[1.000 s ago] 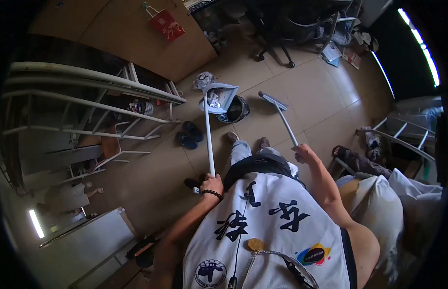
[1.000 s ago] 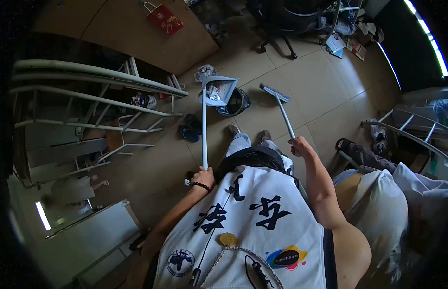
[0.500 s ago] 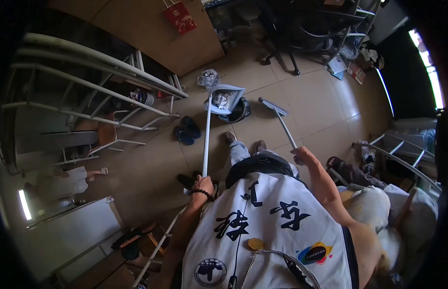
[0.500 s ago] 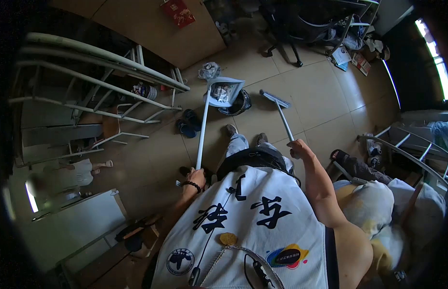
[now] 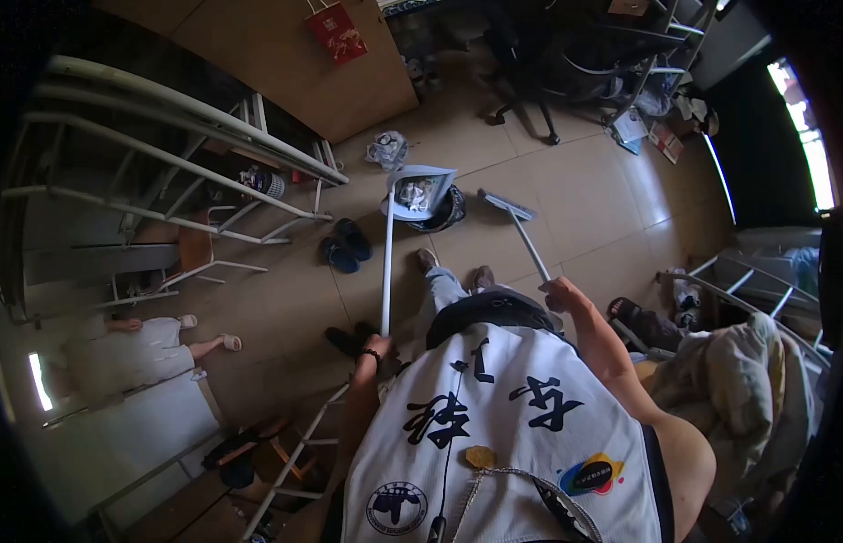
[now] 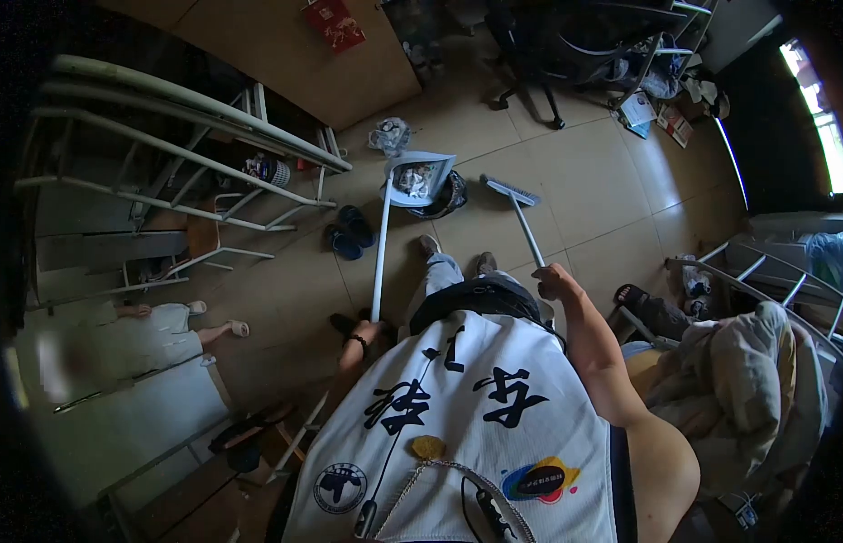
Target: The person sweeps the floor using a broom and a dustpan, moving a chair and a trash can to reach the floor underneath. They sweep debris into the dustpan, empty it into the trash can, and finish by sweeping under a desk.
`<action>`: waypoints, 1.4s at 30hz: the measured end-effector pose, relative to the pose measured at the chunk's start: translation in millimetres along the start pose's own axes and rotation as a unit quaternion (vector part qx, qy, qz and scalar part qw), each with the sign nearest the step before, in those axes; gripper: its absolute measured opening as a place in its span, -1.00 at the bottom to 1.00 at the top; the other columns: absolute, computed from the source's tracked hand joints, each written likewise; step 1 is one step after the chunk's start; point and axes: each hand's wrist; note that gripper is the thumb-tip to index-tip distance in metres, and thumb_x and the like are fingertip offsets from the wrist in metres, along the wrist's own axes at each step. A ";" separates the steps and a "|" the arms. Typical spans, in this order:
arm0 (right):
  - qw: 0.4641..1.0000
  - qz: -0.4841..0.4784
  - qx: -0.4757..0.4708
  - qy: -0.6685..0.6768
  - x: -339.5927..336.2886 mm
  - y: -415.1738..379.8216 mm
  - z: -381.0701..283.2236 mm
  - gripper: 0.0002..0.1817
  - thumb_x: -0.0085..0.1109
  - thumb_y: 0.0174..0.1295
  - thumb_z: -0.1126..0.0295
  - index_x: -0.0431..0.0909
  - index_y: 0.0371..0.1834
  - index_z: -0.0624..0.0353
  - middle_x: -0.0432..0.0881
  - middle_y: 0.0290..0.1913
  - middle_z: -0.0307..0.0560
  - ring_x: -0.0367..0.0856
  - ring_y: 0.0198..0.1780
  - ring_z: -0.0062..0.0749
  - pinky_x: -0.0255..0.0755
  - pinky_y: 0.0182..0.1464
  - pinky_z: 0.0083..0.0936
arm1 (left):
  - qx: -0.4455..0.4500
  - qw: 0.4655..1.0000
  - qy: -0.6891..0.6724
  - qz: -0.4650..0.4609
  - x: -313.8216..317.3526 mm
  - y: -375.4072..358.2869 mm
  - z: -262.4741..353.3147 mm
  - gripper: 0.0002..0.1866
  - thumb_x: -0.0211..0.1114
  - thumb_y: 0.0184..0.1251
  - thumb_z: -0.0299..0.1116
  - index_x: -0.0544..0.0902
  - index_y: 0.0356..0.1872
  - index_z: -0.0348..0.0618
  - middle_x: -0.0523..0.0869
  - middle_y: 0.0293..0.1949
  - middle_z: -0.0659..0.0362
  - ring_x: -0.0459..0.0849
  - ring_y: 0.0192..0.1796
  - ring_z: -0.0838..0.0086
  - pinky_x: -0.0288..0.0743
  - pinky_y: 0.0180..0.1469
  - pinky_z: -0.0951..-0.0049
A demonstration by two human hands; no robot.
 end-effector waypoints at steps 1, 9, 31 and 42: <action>1.000 0.001 -0.013 -0.014 -2.0 -1.0 -1.8 -0.66 0.09 0.00 0.48 0.63 -0.11 0.22 0.57 -0.51 0.10 0.59 -0.48 -0.16 0.48 -0.43 -0.34 | -0.005 1.000 -0.009 -0.004 19.2 29.1 -26.3 -0.68 0.19 0.15 -0.17 0.65 -0.32 -0.27 0.69 -0.29 -0.16 0.68 -0.16 -0.05 0.54 -0.18 0.09; 0.992 -0.080 0.089 0.044 -28.9 -5.9 -22.1 -0.55 0.10 -0.07 0.50 0.61 0.00 0.14 0.61 -0.41 0.16 0.55 -0.43 -0.05 0.51 -0.33 -0.33 | 0.099 0.966 0.231 0.062 91.4 70.9 -64.2 -0.61 0.03 0.31 -0.04 0.67 -0.31 -0.16 0.70 -0.22 -0.10 0.67 -0.14 -0.09 0.58 -0.13 0.04; 0.992 -0.092 0.085 -0.033 -25.0 -4.9 -8.4 -0.52 0.05 -0.03 0.47 0.55 0.07 0.15 0.65 -0.19 0.10 0.62 -0.21 -0.02 0.54 -0.13 -0.26 | -0.073 0.986 0.004 0.150 67.0 33.5 8.8 -0.60 -0.03 0.35 -0.02 0.54 -0.14 -0.17 0.67 -0.18 -0.18 0.64 -0.12 -0.15 0.54 -0.10 -0.06; 0.994 -0.067 0.090 0.010 -36.0 -0.7 -13.4 -0.59 0.10 0.04 0.44 0.56 0.04 0.13 0.66 -0.28 0.05 0.61 -0.33 -0.11 0.56 -0.25 -0.33 | -0.080 0.982 -0.008 0.170 65.3 44.4 12.5 -0.61 -0.03 0.36 -0.03 0.51 -0.13 -0.17 0.67 -0.20 -0.21 0.64 -0.12 -0.16 0.53 -0.11 -0.08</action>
Point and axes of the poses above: each hand's wrist, its own y-axis towards the middle knuckle, its own x-axis out of the palm, z = x × y
